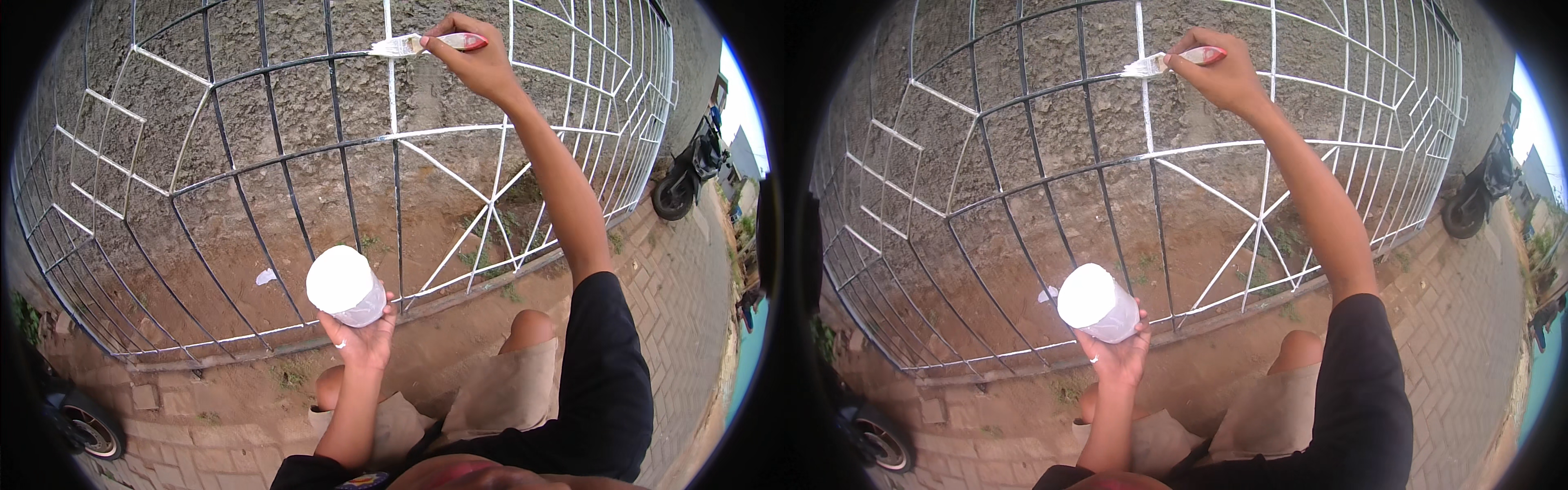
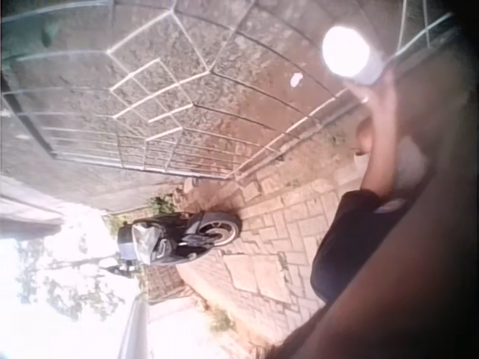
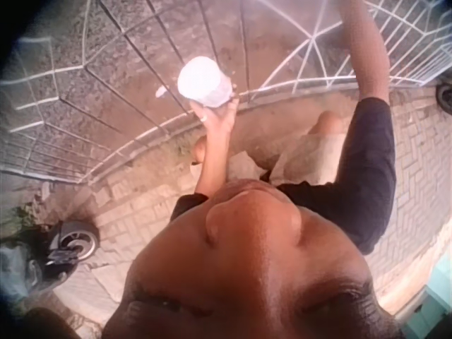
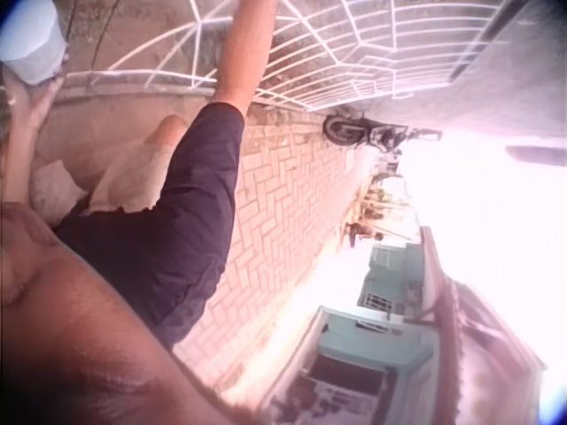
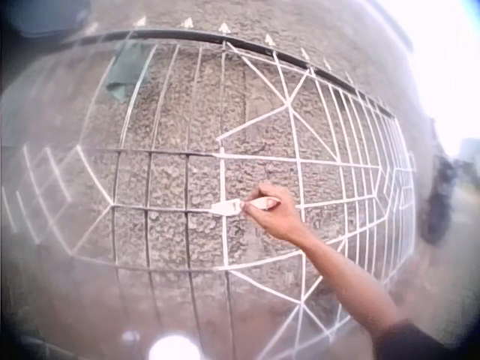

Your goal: The person paints a metal fence white using a paintbrush and a small container of white paint. They repeatedly dip the brush into the container and apply paint to the vertical and horizontal bars of the fence, working methodically along the structure.

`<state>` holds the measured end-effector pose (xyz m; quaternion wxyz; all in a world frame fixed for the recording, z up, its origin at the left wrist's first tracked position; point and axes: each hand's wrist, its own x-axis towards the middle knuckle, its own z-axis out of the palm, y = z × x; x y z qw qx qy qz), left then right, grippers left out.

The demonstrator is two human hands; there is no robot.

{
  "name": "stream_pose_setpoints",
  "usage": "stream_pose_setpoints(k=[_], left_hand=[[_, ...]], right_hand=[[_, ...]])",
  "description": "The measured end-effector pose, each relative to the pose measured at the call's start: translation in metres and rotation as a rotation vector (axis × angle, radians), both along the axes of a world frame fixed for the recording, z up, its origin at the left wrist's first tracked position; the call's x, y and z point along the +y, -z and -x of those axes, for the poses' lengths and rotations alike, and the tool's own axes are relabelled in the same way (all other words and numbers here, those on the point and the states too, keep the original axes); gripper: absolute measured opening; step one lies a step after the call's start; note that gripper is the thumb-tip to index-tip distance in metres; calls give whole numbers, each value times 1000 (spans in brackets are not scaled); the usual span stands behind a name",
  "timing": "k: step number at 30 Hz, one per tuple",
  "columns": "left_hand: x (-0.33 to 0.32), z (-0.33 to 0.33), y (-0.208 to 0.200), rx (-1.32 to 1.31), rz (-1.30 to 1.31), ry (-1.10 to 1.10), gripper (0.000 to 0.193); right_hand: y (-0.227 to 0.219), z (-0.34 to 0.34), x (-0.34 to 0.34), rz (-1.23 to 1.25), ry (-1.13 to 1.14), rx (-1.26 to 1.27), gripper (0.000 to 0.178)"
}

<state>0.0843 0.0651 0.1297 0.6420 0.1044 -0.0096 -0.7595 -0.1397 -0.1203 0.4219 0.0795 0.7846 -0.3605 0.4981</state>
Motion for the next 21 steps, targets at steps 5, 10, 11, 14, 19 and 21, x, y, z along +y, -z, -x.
stream_pose_setpoints(k=[5,10,11,14,19,21], left_hand=[[3,10,0,23,-59,14,77],[5,21,-6,22,-41,40,78],[8,21,-11,-18,-52,-8,74],[3,21,-3,-75,40,-32,70],[-9,35,5,-60,6,-94,65],[-11,38,1,-51,18,-120,66]], right_hand=[[86,-1,25,84,101,-435,16],[88,15,41,206,-34,-743,16],[85,9,53,119,-149,-861,18],[99,15,70,-92,-417,-1069,21],[99,28,73,-245,-538,-935,17],[99,40,82,-248,-527,-776,21]])
